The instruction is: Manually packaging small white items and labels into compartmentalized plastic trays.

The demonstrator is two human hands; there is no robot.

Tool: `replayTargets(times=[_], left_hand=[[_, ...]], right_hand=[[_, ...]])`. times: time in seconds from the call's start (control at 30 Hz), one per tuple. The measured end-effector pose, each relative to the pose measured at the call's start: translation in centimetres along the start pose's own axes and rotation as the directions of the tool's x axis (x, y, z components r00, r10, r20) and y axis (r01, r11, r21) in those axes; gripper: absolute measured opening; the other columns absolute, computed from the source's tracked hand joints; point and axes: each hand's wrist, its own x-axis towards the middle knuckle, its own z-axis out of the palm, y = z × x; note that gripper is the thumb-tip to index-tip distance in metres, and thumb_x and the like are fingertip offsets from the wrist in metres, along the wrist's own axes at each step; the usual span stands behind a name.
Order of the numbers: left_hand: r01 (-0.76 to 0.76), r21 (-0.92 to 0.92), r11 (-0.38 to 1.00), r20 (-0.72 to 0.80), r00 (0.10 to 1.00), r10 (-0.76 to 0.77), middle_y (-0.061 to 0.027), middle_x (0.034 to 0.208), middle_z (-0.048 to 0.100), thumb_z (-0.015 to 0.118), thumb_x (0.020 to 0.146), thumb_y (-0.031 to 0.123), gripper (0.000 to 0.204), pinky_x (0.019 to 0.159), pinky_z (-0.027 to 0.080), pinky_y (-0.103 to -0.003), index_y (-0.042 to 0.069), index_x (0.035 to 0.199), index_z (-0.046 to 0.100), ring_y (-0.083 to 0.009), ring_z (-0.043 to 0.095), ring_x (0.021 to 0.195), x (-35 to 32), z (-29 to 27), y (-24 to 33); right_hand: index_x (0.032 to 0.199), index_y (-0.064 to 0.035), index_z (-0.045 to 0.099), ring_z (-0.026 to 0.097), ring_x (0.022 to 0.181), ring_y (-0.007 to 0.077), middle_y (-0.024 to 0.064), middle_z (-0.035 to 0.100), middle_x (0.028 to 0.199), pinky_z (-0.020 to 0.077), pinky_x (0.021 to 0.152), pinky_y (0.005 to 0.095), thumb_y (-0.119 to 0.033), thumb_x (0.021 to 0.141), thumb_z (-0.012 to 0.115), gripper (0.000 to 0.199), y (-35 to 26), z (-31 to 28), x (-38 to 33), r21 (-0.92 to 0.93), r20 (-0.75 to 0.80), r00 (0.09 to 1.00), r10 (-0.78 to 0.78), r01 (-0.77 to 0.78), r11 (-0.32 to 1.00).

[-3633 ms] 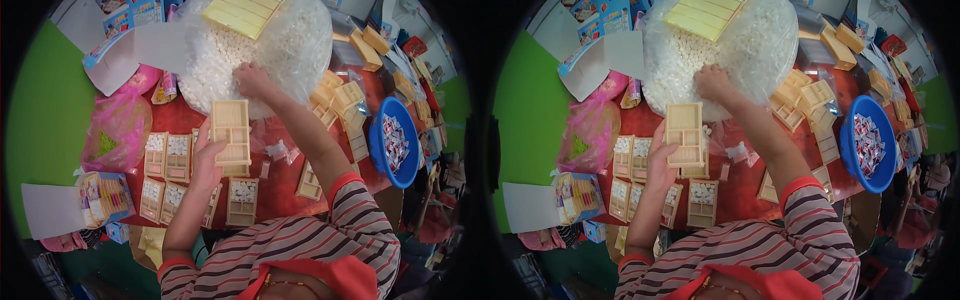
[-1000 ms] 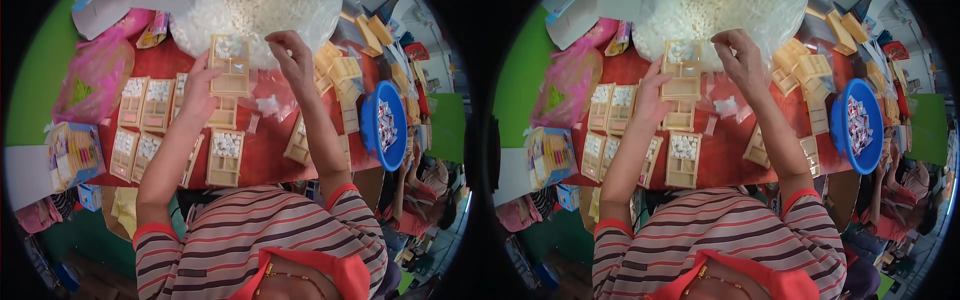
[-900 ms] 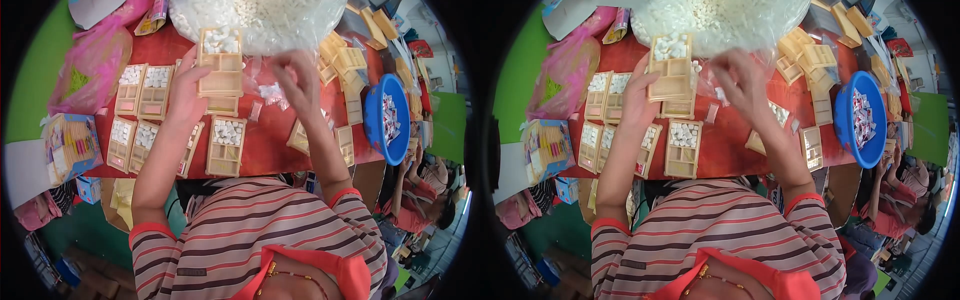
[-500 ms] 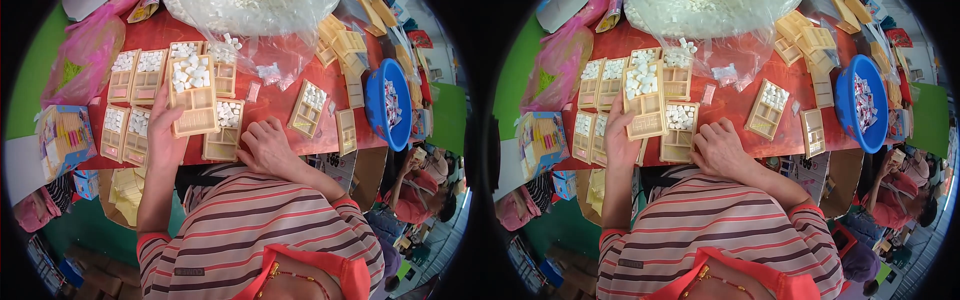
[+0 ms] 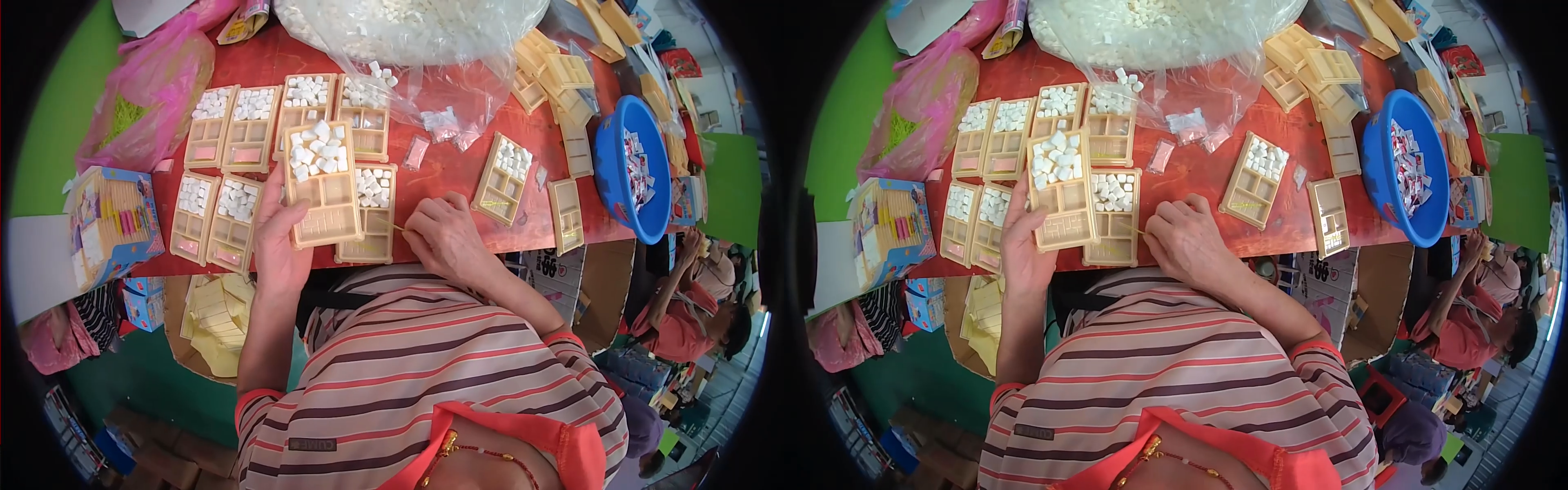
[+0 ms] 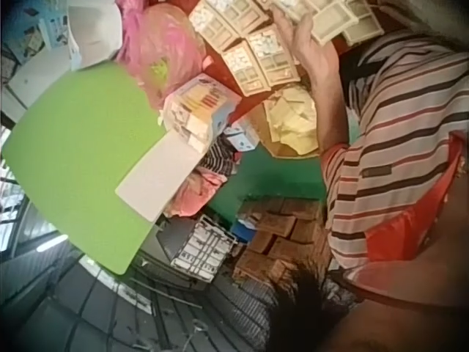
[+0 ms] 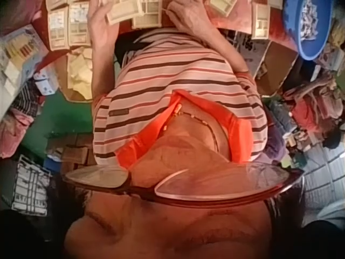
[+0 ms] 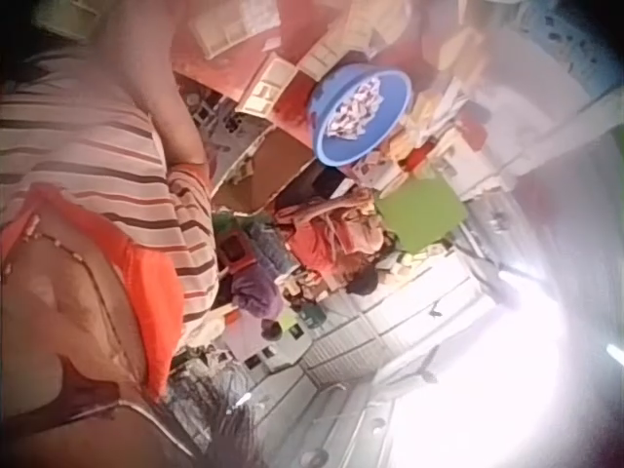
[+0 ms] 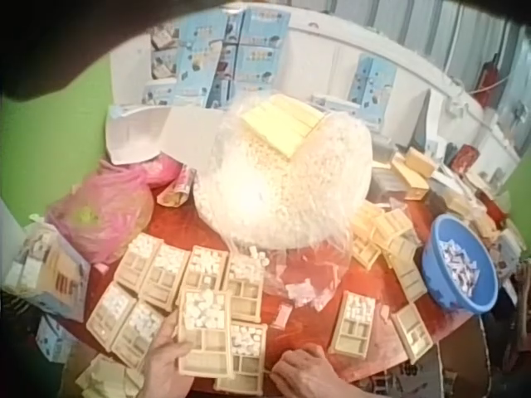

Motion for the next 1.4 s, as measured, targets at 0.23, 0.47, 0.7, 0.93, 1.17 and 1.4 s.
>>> replayTargets(times=[0.23, 0.47, 0.7, 0.93, 1.17, 1.4], left_hand=[[0.092, 0.020, 0.996, 0.064, 0.994, -0.093, -0.0133, 0.139, 0.049, 0.048, 0.086, -0.002, 0.065, 0.107, 0.039, -0.035, -0.001, 0.148, 0.030, -0.0203, 0.051, 0.126, -1.4, 0.9, -1.8], [0.204, -0.003, 0.979, 0.178, 0.964, -0.200, -0.0130, 0.137, 0.051, 0.045, 0.087, -0.003, 0.062, 0.105, 0.040, -0.034, 0.000, 0.148, 0.030, -0.0186, 0.052, 0.124, -1.5, 3.0, -4.2], [0.257, -0.055, 0.965, 0.167, 0.955, -0.245, -0.0142, 0.140, 0.048, 0.041, 0.088, -0.003, 0.064, 0.105, 0.041, -0.035, 0.001, 0.150, 0.026, -0.0204, 0.051, 0.125, -0.7, 3.6, -5.5], [0.290, -0.013, 0.957, 0.151, 0.947, -0.284, -0.0145, 0.145, 0.043, 0.040, 0.086, -0.001, 0.067, 0.110, 0.036, -0.039, 0.000, 0.151, 0.024, -0.0241, 0.045, 0.132, -0.2, 4.5, -6.8], [0.310, -0.042, 0.950, 0.192, 0.935, -0.297, -0.0146, 0.144, 0.044, 0.042, 0.085, -0.002, 0.068, 0.111, 0.036, -0.041, 0.001, 0.151, 0.025, -0.0254, 0.047, 0.131, -0.6, 5.2, -8.4], [0.355, 0.010, 0.935, 0.156, 0.923, -0.352, -0.0117, 0.143, 0.043, 0.041, 0.088, -0.004, 0.064, 0.110, 0.037, -0.038, 0.003, 0.150, 0.026, -0.0216, 0.045, 0.131, -0.8, 7.1, -10.0]], right_hand=[[0.083, -0.0060, 0.062, 0.057, 0.082, 0.0235, 0.0055, 0.059, 0.083, 0.0386, 0.086, 0.0397, -0.008, 0.079, 0.069, 0.008, -0.5, -3.9, 1.4, 0.065, -0.157, 0.987, -0.039, 0.050, 0.997], [0.089, -0.0076, 0.060, 0.054, 0.085, 0.0232, 0.0060, 0.053, 0.090, 0.0375, 0.095, 0.0458, -0.009, 0.076, 0.070, 0.017, -1.7, -3.9, 1.3, -0.222, -0.031, 0.988, -0.154, 0.144, 0.964], [0.087, -0.0085, 0.058, 0.053, 0.086, 0.0226, 0.0055, 0.052, 0.091, 0.0373, 0.096, 0.0473, -0.010, 0.074, 0.070, 0.018, -1.3, -4.5, -0.7, -0.207, -0.040, 0.989, -0.145, 0.134, 0.969], [0.091, -0.0080, 0.060, 0.054, 0.089, 0.0233, 0.0066, 0.053, 0.094, 0.0375, 0.097, 0.0467, -0.011, 0.075, 0.072, 0.020, -1.2, -4.7, -1.9, -0.201, 0.012, 0.997, -0.082, 0.083, 0.976], [0.102, -0.0038, 0.058, 0.058, 0.095, 0.0325, 0.0151, 0.056, 0.110, 0.0486, 0.082, 0.0385, -0.006, 0.081, 0.069, 0.023, 0.8, -4.5, -3.0, 0.154, -0.275, 0.936, 0.219, -0.182, 0.971], [0.109, -0.0027, 0.054, 0.055, 0.108, 0.0224, 0.0134, 0.045, 0.129, 0.0503, 0.082, 0.0304, 0.008, 0.082, 0.054, 0.029, 2.9, -0.7, -3.7, 0.572, -0.190, 0.843, 0.504, -0.322, 0.754]])
